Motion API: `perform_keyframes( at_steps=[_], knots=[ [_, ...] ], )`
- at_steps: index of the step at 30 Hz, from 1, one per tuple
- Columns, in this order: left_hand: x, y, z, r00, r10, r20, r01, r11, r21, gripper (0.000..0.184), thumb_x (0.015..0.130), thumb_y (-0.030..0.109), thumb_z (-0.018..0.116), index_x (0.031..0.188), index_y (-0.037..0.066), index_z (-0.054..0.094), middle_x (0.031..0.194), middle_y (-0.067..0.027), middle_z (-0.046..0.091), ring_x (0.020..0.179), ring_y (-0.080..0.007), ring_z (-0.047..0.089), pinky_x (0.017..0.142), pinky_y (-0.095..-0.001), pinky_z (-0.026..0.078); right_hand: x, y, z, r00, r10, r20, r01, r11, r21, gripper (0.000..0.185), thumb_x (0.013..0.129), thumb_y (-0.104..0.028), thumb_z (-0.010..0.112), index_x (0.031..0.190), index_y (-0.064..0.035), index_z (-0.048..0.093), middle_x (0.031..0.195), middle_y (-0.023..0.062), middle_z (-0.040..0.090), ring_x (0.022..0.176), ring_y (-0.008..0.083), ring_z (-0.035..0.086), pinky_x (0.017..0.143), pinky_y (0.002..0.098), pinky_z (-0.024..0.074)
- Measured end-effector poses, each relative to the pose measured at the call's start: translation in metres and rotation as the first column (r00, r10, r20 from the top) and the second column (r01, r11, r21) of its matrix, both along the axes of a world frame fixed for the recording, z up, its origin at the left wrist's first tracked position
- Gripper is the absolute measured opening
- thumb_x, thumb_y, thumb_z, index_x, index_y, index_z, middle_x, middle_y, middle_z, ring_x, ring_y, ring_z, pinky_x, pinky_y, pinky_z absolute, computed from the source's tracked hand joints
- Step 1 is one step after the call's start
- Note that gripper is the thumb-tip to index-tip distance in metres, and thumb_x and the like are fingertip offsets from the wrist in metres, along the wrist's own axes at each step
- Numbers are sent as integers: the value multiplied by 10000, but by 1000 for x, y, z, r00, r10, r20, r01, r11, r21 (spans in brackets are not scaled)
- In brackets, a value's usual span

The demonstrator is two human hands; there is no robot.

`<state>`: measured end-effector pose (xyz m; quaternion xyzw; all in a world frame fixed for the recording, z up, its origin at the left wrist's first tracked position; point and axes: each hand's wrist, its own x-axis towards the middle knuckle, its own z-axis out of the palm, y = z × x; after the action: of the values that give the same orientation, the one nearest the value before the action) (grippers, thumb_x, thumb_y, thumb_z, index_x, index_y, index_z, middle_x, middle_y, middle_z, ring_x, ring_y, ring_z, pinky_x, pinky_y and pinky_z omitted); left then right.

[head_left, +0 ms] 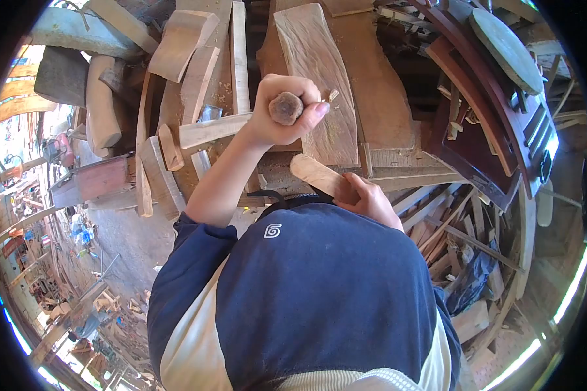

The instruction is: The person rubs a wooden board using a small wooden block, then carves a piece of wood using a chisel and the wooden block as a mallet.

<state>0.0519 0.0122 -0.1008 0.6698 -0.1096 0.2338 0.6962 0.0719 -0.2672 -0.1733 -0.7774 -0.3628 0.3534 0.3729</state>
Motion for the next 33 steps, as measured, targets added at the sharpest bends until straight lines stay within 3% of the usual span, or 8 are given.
perform_keyframes(
  at_steps=[7,12,13,21,26,29,31,33],
  knots=[
    [22,13,2,994,25,-102,-27,999,-19,271,882,9,595,633,44,495,543,-7,503,485,-73,458,462,-242,352,13,-3,2,998,-50,-33,48,997,-63,510,781,-236,775,1179,-27,535,986,234,670,925,400,666,792,422,532],
    [30,17,5,990,2,-144,-19,994,-112,280,897,56,604,636,45,504,536,-2,492,475,-73,451,461,-243,353,45,-1,22,973,-227,31,227,974,12,549,777,-273,785,1179,-5,524,884,182,663,814,213,676,702,350,536],
    [32,16,6,989,7,-146,-24,993,-118,283,900,68,608,638,46,504,536,-2,491,473,-74,450,461,-243,353,55,2,21,962,-258,89,235,948,213,544,764,-281,798,1151,-1,537,829,139,651,754,167,645,658,301,518],
    [54,40,-1,984,-32,-173,-18,960,-279,329,928,113,606,629,80,475,523,13,467,466,-76,439,476,-251,364,134,55,205,888,-204,412,83,953,292,391,787,-152,798,1108,-54,597,664,-74,460,570,20,390,512,222,305],
    [48,31,5,985,-3,-172,-31,980,-196,311,920,68,583,627,89,484,517,18,480,458,-74,444,481,-256,374,134,89,257,909,-336,248,66,702,709,421,914,-162,675,1265,-44,476,1036,99,632,866,116,631,739,241,516],
    [43,19,3,979,45,-199,-65,994,-92,197,874,109,686,706,74,590,589,18,546,508,-63,499,480,-251,397,104,109,244,947,-287,143,68,614,786,426,902,-159,689,1249,-40,471,924,74,643,770,93,623,653,245,507],
    [47,9,-4,978,36,-204,-52,996,-73,164,846,113,712,723,75,611,606,27,560,553,-62,528,520,-254,424,99,97,236,847,-135,514,-58,938,342,480,846,-195,742,1209,-40,471,743,88,646,605,119,630,536,281,481],
    [64,-14,-14,857,447,257,-445,893,-70,174,835,104,710,704,60,606,612,35,556,593,-55,532,561,-254,426,84,103,234,924,103,368,-139,988,71,528,804,-190,765,1216,-41,471,778,115,672,648,144,663,553,298,493]
  ],
)
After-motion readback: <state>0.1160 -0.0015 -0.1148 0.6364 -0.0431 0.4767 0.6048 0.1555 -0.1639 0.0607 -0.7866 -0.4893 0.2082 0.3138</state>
